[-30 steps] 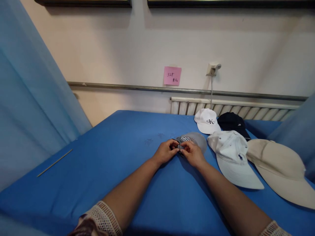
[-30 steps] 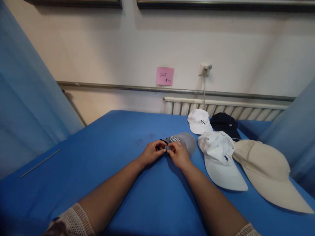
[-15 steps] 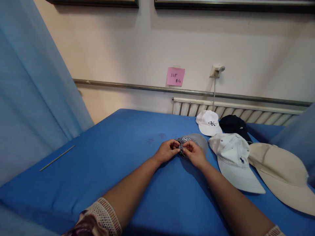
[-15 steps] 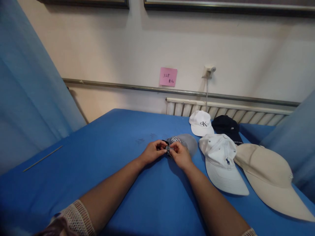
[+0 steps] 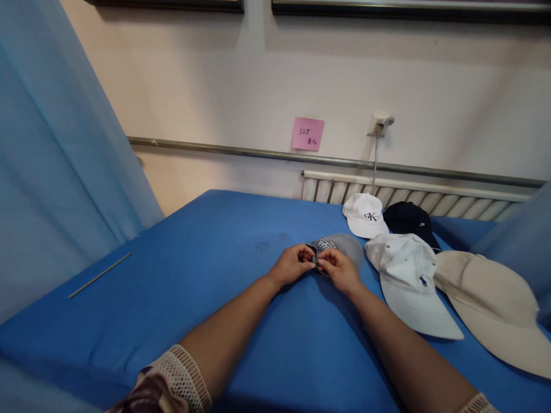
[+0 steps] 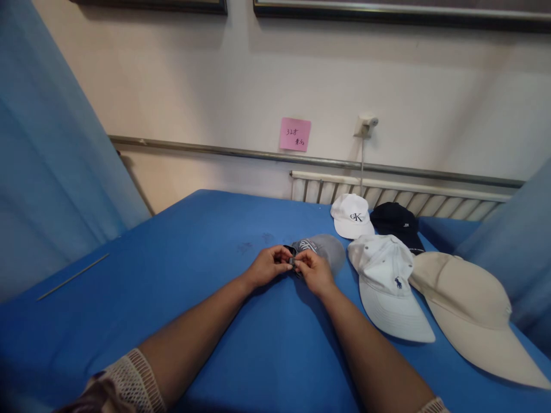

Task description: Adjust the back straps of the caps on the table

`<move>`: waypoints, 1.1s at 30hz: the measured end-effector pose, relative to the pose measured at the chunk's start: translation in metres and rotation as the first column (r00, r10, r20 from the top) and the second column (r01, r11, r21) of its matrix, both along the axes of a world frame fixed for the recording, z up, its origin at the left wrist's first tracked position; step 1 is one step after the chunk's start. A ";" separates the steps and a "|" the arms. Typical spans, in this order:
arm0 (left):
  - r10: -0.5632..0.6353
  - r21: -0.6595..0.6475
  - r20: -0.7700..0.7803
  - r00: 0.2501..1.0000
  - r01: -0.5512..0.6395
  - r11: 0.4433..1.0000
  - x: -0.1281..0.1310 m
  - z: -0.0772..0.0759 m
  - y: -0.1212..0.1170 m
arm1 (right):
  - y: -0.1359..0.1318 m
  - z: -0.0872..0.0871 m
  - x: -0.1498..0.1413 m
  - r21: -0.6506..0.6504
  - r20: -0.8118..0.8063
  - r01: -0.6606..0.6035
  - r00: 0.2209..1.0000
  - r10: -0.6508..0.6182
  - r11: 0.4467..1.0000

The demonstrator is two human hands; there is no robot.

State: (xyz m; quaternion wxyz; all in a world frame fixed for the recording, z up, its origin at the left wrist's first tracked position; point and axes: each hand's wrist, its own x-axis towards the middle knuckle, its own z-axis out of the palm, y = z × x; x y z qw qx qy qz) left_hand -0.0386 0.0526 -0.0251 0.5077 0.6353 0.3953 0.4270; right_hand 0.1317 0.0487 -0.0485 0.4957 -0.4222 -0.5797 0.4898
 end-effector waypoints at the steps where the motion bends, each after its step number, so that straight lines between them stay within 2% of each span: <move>1: 0.006 -0.002 -0.001 1.000 -0.006 1.000 0.000 0.000 0.000 | 0.000 0.000 0.000 0.005 0.008 0.001 1.000 -0.001 1.000; 4: 0.025 0.008 -0.006 1.000 -0.025 1.000 0.001 -0.001 0.001 | -0.002 0.000 -0.001 0.028 0.068 0.026 0.997 -0.028 0.999; 9: 0.053 0.021 -0.004 0.999 -0.053 0.998 0.002 0.002 0.000 | -0.004 0.002 0.001 0.106 0.241 0.169 0.952 -0.190 0.980; 17: 0.051 -0.011 0.025 0.998 -0.051 0.999 0.001 0.003 0.000 | -0.006 0.006 0.007 0.120 0.315 0.032 0.947 -0.069 0.992; 22: 0.020 -0.041 0.064 0.998 -0.017 0.999 0.001 0.005 0.000 | -0.006 0.007 0.008 0.268 0.338 0.081 0.925 -0.172 0.960; 27: 0.008 -0.089 0.121 0.993 0.003 0.996 0.001 0.008 -0.001 | -0.004 0.006 0.006 0.374 0.288 0.081 0.937 -0.199 0.924; 30: 0.016 -0.111 0.131 0.991 -0.001 0.994 0.001 0.009 -0.002 | -0.003 0.003 0.005 0.343 0.278 0.091 0.941 -0.194 0.935; 33: 0.024 -0.131 0.116 0.993 -0.008 0.991 0.001 0.009 -0.002 | -0.005 0.003 0.004 0.226 0.298 0.061 0.946 -0.129 0.972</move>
